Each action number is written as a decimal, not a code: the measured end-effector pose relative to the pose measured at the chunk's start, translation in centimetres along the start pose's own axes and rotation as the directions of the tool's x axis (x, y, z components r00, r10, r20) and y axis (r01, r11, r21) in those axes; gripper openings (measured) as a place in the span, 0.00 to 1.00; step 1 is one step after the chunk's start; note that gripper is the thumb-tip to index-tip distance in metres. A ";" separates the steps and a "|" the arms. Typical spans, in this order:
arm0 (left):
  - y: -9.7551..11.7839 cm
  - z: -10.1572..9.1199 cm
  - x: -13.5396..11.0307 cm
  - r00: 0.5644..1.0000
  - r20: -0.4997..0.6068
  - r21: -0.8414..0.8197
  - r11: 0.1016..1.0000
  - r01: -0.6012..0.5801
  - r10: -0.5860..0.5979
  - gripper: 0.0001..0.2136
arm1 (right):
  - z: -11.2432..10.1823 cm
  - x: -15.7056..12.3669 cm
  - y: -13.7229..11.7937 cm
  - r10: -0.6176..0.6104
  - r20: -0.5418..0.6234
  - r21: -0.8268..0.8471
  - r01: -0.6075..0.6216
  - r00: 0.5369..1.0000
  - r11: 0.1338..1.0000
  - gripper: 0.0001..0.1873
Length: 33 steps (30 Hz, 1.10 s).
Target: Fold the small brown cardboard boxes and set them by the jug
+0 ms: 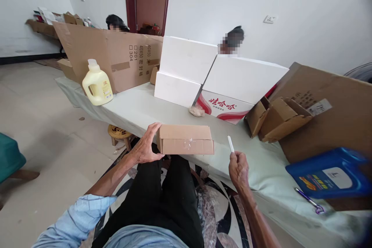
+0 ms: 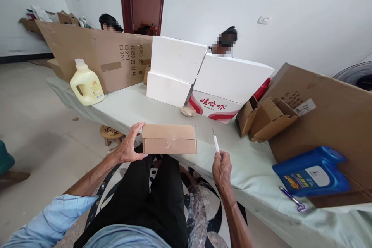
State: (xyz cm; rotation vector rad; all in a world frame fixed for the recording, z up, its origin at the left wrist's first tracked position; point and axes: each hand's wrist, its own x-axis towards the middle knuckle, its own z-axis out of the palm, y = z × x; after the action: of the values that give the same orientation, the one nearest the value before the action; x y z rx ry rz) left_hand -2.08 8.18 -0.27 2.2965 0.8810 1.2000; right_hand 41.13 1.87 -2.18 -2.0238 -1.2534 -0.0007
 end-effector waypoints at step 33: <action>1.8 -0.7 0.8 0.998 -0.004 0.074 0.995 -0.066 0.066 0.48 | -5.4 -4.5 -10.3 -0.751 0.144 0.262 0.707 0.644 0.657 0.15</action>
State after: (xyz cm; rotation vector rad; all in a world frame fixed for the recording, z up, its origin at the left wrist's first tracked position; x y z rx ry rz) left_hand -1.68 7.49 1.60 2.3991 0.8723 1.2221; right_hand 32.75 -2.25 6.15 -1.2467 -2.0870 -0.0276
